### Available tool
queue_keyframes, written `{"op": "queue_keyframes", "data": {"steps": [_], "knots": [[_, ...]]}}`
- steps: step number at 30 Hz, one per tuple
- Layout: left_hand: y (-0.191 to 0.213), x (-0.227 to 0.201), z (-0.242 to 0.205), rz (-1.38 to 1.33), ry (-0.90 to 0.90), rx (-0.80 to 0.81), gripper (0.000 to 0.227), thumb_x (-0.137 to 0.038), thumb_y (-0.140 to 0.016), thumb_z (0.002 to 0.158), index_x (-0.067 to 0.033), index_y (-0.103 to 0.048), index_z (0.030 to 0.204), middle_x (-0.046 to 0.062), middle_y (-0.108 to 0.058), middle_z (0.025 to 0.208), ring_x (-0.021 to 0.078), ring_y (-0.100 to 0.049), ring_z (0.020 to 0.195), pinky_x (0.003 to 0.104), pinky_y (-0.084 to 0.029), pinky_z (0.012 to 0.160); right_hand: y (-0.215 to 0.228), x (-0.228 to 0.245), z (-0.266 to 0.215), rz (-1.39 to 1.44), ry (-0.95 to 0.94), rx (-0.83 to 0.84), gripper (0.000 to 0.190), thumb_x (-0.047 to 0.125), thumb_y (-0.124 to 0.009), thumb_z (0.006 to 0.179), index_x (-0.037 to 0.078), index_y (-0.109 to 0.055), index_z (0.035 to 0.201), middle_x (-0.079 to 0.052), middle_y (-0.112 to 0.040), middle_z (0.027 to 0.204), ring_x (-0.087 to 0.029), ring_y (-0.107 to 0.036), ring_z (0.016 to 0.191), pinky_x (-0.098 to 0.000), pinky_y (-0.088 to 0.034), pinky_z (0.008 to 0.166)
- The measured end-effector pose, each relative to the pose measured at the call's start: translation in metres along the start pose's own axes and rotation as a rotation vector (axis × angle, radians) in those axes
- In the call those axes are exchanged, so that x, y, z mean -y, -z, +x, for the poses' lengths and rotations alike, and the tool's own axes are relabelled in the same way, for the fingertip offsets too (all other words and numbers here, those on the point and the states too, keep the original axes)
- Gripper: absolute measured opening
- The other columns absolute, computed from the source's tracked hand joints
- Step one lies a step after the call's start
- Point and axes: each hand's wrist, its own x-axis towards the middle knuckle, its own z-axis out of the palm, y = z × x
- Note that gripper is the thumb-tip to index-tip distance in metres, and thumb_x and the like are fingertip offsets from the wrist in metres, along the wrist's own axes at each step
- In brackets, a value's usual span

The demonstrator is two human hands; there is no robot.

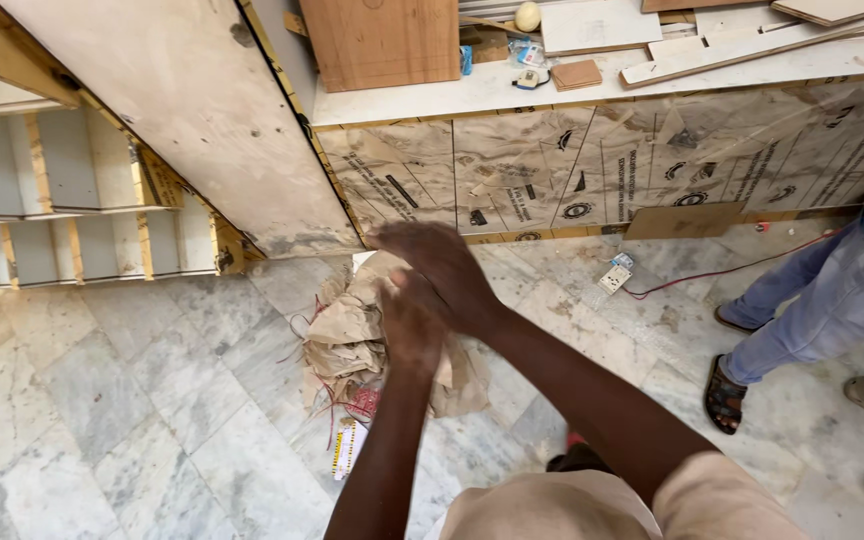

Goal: The person uses a hand plane to smooth the edge of a wooden furniture piece. They then use a utility knife to scrape and remove material from the edge of a white surface and a marble-like countertop.

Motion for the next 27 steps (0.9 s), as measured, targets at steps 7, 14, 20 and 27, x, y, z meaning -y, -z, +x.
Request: {"op": "queue_keyframes", "data": {"steps": [7, 14, 20, 27], "knots": [[-0.140, 0.017, -0.050, 0.512, -0.373, 0.493, 0.066, -0.058, -0.037, 0.111, -0.0007, -0.055, 0.138, 0.018, -0.064, 0.142, 0.0316, -0.056, 0.139, 0.045, -0.038, 0.121, 0.002, -0.215, -0.068, 0.332, -0.824, 0.796, 0.040, 0.030, -0.066, 0.091, 0.010, -0.066, 0.125, -0.009, -0.074, 0.105, -0.023, -0.069, 0.096, -0.0392, -0.056, 0.082], [-0.181, 0.105, -0.022, 1.545, -0.973, 0.795, 0.056, -0.052, -0.053, 0.100, -0.0084, -0.065, 0.133, 0.011, -0.069, 0.134, 0.0282, -0.060, 0.132, 0.050, -0.035, 0.124, 0.007, -0.289, -0.074, -0.348, -0.430, 1.047, 0.044, 0.038, -0.074, 0.092, 0.008, -0.067, 0.125, -0.016, -0.071, 0.103, -0.031, -0.066, 0.095, -0.0474, -0.052, 0.085], [-0.031, 0.088, 0.073, 1.935, -1.283, 0.515, 0.060, -0.039, -0.069, 0.084, -0.0045, -0.057, 0.132, 0.023, -0.065, 0.132, 0.0384, -0.058, 0.125, 0.052, -0.042, 0.105, -0.004, -0.240, -0.071, 0.606, -0.974, 0.796, 0.041, 0.028, -0.060, 0.098, 0.006, -0.065, 0.132, -0.010, -0.064, 0.098, -0.019, -0.052, 0.076, -0.0352, -0.038, 0.058], [0.119, 0.036, 0.102, 1.958, -0.160, -0.269, 0.054, -0.052, -0.046, 0.109, -0.0046, -0.071, 0.111, 0.021, -0.075, 0.108, 0.0395, -0.070, 0.104, 0.052, -0.053, 0.089, 0.029, -0.102, 0.008, 0.356, -0.393, 0.551, 0.042, 0.040, -0.066, 0.100, 0.008, -0.068, 0.128, -0.012, -0.066, 0.135, -0.025, -0.066, 0.121, -0.0385, -0.053, 0.101]]}}
